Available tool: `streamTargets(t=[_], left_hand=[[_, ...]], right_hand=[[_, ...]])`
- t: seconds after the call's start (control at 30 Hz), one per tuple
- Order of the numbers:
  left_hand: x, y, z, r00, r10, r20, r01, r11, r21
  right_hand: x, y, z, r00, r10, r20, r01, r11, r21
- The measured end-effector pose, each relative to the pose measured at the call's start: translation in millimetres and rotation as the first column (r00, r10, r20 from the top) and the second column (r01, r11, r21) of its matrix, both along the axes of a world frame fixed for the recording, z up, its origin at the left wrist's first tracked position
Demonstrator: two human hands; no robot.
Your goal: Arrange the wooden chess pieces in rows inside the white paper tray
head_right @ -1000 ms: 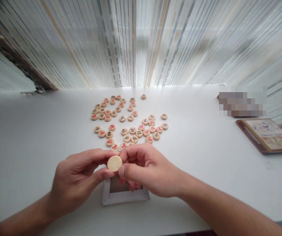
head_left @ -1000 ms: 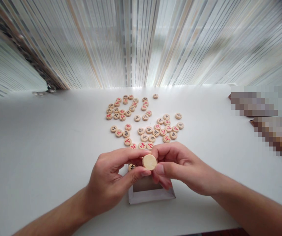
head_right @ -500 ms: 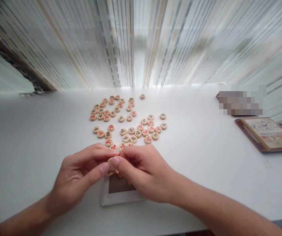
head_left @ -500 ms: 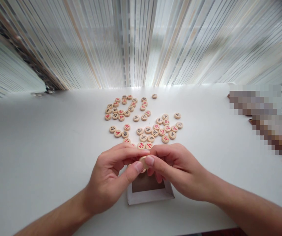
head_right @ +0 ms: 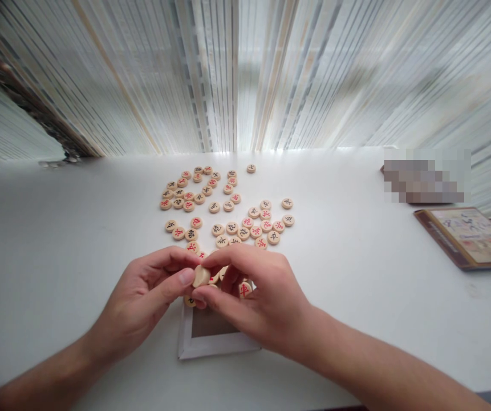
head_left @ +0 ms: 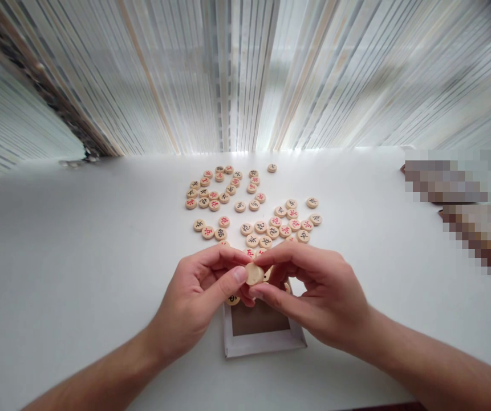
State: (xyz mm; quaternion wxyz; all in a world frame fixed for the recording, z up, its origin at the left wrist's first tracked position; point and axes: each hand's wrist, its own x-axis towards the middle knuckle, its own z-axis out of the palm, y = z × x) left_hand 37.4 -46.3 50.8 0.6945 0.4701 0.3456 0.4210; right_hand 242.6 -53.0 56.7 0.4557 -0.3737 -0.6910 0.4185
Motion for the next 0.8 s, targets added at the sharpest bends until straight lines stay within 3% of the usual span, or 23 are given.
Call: streamTargets(t=[0.1, 0.23, 0.47, 0.8], left_hand=[[0.1, 0.1, 0.9, 0.999, -0.035, -0.009, 0.035, 0.999, 0.006], [-0.2, -0.3, 1.4, 0.994, -0.104, 0.018, 0.104, 0.994, -0.032], [1.5, 1.4, -1.1, 0.976, -0.164, 0.142, 0.177, 0.98, -0.087], [-1.8, -1.0, -2.2, 0.978, -0.186, 0.095, 0.192, 0.979, -0.061]], right_hand=[[2.1, 1.3, -1.5, 0.994, -0.057, 0.089, 0.032, 0.966, 0.258], [3.6, 1.8, -2.2, 0.979, -0.099, 0.179, 0.018, 0.914, 0.406], [2.0, 0.5, -1.9, 0.976, -0.149, 0.161, 0.06, 0.887, 0.457], [2.9, 0.1, -3.0, 0.974, -0.152, 0.169, 0.05, 0.869, 0.492]])
